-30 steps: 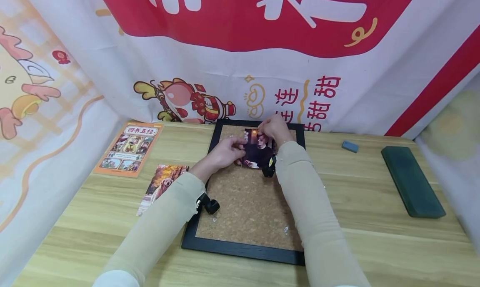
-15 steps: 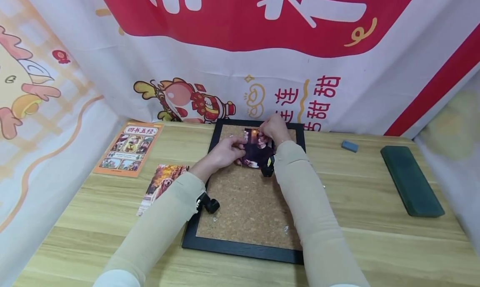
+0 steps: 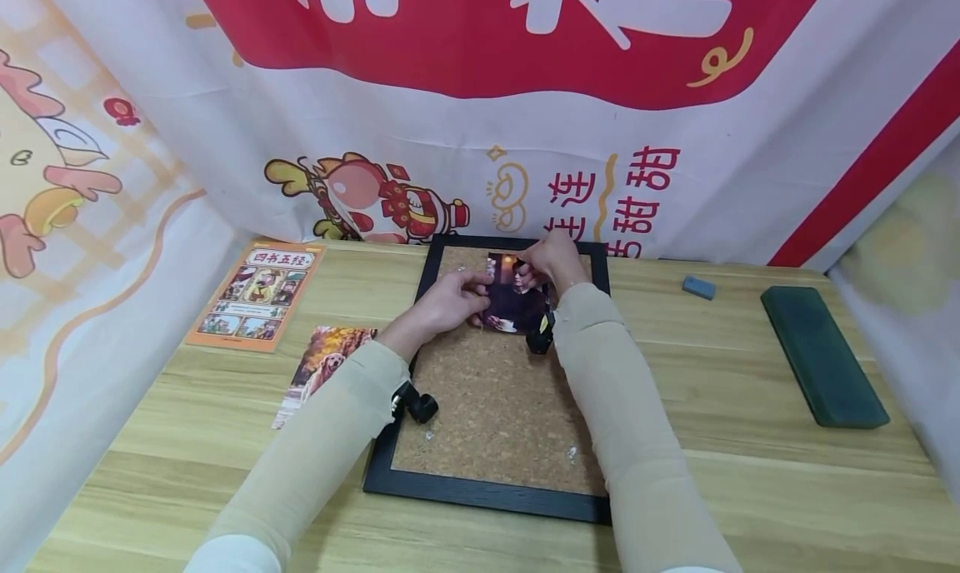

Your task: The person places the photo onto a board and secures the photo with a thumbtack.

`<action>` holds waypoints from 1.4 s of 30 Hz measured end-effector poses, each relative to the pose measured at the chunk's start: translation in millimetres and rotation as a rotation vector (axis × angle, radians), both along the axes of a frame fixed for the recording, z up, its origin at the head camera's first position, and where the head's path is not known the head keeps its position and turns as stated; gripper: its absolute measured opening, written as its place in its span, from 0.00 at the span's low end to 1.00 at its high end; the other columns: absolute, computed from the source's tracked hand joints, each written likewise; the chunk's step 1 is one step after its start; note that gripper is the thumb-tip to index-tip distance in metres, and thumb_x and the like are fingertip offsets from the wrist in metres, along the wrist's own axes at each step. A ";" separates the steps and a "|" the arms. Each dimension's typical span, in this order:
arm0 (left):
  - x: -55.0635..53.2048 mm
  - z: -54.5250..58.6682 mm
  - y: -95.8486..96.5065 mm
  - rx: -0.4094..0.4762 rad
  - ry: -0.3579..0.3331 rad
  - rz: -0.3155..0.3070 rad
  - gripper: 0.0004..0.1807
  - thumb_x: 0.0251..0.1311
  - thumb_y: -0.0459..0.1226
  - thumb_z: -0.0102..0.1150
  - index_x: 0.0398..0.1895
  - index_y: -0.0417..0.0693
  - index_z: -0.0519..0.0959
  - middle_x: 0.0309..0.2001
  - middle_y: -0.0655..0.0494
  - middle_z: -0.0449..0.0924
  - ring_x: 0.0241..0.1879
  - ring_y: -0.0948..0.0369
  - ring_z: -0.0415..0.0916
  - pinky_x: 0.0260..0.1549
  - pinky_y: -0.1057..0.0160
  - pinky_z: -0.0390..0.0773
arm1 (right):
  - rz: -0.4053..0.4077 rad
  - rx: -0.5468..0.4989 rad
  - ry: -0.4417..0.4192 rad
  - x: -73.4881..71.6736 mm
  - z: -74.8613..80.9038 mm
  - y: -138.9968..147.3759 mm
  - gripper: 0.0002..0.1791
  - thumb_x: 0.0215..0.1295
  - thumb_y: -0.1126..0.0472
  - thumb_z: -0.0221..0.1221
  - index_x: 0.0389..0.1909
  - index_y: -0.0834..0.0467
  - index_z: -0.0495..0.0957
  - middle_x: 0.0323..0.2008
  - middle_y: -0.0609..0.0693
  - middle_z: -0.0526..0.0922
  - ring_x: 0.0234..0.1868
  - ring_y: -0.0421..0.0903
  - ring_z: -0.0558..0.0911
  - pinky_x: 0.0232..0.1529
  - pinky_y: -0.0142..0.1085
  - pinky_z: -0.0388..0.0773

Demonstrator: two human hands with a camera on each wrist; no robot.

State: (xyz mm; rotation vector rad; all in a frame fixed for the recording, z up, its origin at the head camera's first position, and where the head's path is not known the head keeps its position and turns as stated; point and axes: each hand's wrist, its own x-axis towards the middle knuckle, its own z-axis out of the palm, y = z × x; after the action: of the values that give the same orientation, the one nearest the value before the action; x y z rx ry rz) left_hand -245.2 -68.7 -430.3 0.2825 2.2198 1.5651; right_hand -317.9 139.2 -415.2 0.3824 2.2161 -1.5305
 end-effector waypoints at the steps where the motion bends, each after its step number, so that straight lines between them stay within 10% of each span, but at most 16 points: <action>1: 0.3 0.1 0.0 0.001 0.000 0.002 0.25 0.75 0.26 0.56 0.73 0.30 0.72 0.49 0.47 0.74 0.26 0.63 0.77 0.28 0.69 0.83 | -0.002 -0.003 0.001 0.5 0.4 -0.3 0.10 0.79 0.65 0.61 0.49 0.71 0.82 0.20 0.49 0.85 0.18 0.41 0.82 0.24 0.33 0.84; 17: 2.5 -1.0 2.0 -0.006 0.001 0.035 0.23 0.75 0.27 0.57 0.71 0.31 0.73 0.46 0.49 0.74 0.23 0.63 0.75 0.25 0.69 0.82 | -0.021 0.065 0.010 -0.2 -6.6 -0.5 0.12 0.77 0.64 0.63 0.33 0.67 0.82 0.15 0.49 0.82 0.14 0.42 0.83 0.21 0.35 0.86; 42: 5.6 7.6 -8.5 -0.181 0.108 0.047 0.22 0.75 0.34 0.62 0.68 0.38 0.76 0.48 0.45 0.86 0.31 0.61 0.82 0.27 0.69 0.78 | 0.047 -0.066 0.097 23.8 -2.6 16.5 0.16 0.84 0.57 0.57 0.57 0.67 0.79 0.26 0.50 0.87 0.24 0.41 0.85 0.28 0.34 0.88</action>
State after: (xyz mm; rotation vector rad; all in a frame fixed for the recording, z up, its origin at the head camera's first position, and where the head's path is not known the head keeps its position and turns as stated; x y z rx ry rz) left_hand -239.6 -77.2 -422.7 0.2687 2.4487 1.3892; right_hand -294.1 155.7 -417.8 0.2391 2.2242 -1.6242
